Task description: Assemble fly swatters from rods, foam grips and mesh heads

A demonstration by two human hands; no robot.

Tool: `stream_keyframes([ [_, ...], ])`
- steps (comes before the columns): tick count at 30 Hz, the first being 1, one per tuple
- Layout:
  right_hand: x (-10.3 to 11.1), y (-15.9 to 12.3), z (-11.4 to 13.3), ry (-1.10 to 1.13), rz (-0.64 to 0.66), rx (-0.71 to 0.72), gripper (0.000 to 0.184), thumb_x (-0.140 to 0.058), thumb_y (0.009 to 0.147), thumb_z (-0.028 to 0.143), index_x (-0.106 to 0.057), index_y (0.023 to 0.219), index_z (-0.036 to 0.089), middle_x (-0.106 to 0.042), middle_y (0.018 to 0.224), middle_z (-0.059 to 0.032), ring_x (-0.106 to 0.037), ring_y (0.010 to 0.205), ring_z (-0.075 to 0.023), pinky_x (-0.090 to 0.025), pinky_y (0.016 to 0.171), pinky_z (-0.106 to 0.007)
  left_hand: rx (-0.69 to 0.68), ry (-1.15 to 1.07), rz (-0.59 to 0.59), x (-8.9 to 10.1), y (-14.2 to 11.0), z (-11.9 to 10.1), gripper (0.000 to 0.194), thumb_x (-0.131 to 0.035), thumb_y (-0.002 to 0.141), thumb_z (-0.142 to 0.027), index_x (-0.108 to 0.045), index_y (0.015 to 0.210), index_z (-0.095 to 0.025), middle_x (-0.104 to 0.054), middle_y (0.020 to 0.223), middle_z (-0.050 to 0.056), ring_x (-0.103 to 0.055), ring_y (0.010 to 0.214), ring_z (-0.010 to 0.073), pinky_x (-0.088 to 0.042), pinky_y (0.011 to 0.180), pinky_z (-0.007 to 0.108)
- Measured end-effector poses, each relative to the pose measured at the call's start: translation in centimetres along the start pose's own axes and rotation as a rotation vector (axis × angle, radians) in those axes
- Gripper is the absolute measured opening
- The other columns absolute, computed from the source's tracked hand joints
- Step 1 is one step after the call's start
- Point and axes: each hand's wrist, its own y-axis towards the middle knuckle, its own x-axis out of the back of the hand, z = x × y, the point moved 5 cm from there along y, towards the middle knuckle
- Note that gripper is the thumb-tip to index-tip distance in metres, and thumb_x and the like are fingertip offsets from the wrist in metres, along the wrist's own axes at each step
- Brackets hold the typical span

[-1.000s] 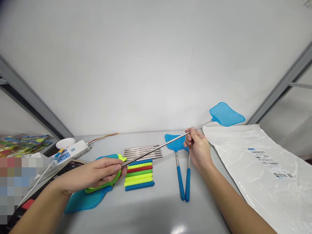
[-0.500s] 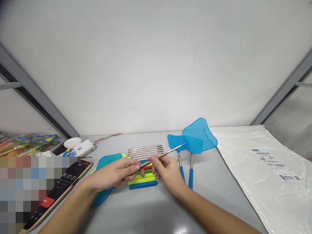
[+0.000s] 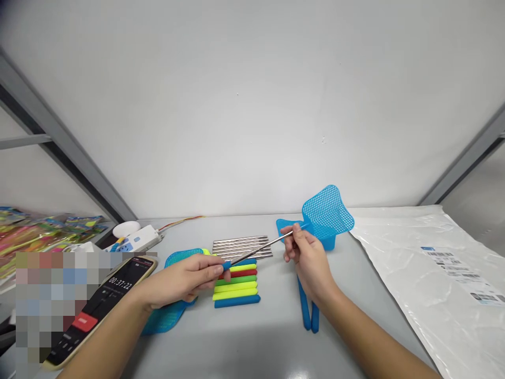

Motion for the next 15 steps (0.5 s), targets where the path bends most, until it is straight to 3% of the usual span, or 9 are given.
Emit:
stream_keyframes([
  [5, -0.3, -0.3, -0.8, -0.003, -0.048, 0.032, 0.028, -0.065, 0.084, 0.048, -0.071, 0.086, 0.020, -0.046, 0.061, 0.0030, -0.036, 0.053, -0.0084, -0.037, 0.048, -0.021, -0.032, -0.043, -0.078, -0.8, 0.8, -0.4, 0.046, -0.053, 0.087, -0.060, -0.061, 0.094, -0.016, -0.031, 0.061, -0.008, -0.020, 0.051, 0.0076, -0.017, 0.044, 0.021],
  [10, -2.5, -1.8, -2.9, -0.091, 0.072, -0.031, 0.034, -0.059, 0.087, 0.051, -0.072, 0.094, 0.020, -0.046, 0.060, 0.0028, -0.039, 0.054, -0.0098, -0.037, 0.049, -0.023, -0.116, -0.197, -0.001, -3.7, 2.0, -1.0, 0.046, -0.051, 0.089, -0.059, -0.060, 0.100, -0.015, -0.024, 0.058, -0.009, -0.019, 0.051, 0.0078, -0.017, 0.044, 0.021],
  [15, -2.2, -1.0, -2.7, 0.030, 0.210, -0.162, 0.044, -0.067, 0.080, 0.054, -0.070, 0.108, 0.021, -0.049, 0.070, 0.0022, -0.038, 0.057, -0.0096, -0.038, 0.050, -0.023, -0.091, -0.308, -0.011, -3.4, 1.9, -0.4, 0.047, -0.050, 0.089, -0.061, -0.060, 0.098, -0.016, -0.023, 0.060, -0.009, -0.016, 0.050, 0.0075, -0.017, 0.041, 0.021],
])
